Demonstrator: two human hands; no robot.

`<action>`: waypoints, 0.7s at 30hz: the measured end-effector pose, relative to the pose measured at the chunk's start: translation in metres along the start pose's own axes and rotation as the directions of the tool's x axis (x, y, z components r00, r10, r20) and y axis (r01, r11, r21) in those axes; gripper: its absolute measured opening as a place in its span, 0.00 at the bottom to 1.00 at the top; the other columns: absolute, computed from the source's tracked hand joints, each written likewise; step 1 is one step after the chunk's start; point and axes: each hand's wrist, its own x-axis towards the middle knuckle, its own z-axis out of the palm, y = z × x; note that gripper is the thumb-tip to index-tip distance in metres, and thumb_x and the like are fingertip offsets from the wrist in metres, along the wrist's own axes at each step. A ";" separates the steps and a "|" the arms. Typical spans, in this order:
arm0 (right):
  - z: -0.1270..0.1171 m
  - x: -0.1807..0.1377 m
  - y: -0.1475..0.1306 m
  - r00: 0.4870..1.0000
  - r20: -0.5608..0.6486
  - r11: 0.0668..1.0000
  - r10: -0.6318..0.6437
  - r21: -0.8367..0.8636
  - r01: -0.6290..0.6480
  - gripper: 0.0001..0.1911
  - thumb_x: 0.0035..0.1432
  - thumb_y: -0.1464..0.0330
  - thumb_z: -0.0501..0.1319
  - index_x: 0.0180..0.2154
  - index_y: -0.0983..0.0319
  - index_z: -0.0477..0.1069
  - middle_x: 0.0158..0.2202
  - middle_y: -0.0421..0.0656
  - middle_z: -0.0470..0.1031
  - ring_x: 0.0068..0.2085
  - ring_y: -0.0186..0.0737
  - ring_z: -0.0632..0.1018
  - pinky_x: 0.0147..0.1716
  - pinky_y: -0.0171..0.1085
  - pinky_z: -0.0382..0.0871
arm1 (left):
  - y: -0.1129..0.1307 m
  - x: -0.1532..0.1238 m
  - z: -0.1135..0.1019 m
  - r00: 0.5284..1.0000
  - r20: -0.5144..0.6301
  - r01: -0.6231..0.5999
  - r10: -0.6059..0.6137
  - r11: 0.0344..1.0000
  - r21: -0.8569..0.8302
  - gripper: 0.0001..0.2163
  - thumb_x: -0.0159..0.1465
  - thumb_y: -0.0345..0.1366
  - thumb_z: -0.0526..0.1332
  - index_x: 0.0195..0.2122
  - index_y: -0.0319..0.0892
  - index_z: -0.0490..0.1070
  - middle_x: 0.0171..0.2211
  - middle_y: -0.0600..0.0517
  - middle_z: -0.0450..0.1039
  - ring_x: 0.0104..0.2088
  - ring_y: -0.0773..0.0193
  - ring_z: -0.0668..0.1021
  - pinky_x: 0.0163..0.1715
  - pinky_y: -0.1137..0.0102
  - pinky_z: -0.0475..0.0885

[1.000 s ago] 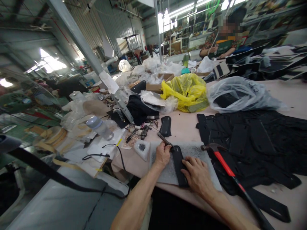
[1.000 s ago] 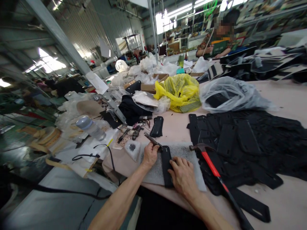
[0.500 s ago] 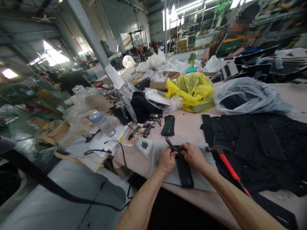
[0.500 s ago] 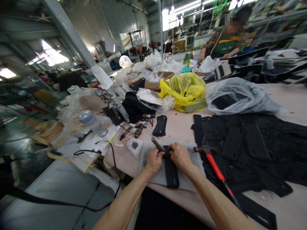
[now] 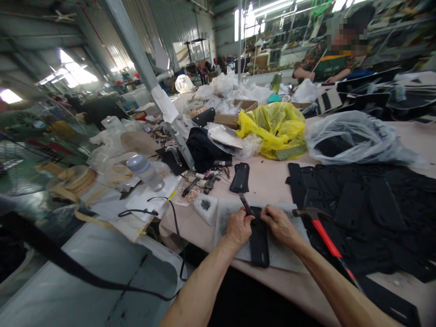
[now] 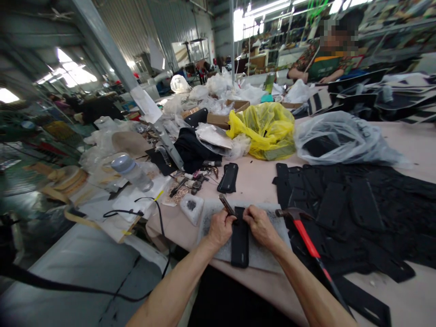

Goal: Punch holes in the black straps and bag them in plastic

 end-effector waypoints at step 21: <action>0.013 -0.030 -0.014 0.995 -0.098 0.977 -0.030 -0.211 0.009 0.09 0.61 0.71 0.55 0.31 0.59 0.72 0.35 0.43 0.72 0.40 0.42 0.67 0.41 0.42 0.52 | 0.006 -0.032 -0.010 1.000 -0.007 -0.024 0.023 0.991 -0.133 0.06 0.62 0.32 0.57 0.34 0.40 0.74 0.31 0.48 0.78 0.34 0.60 0.79 0.36 0.69 0.71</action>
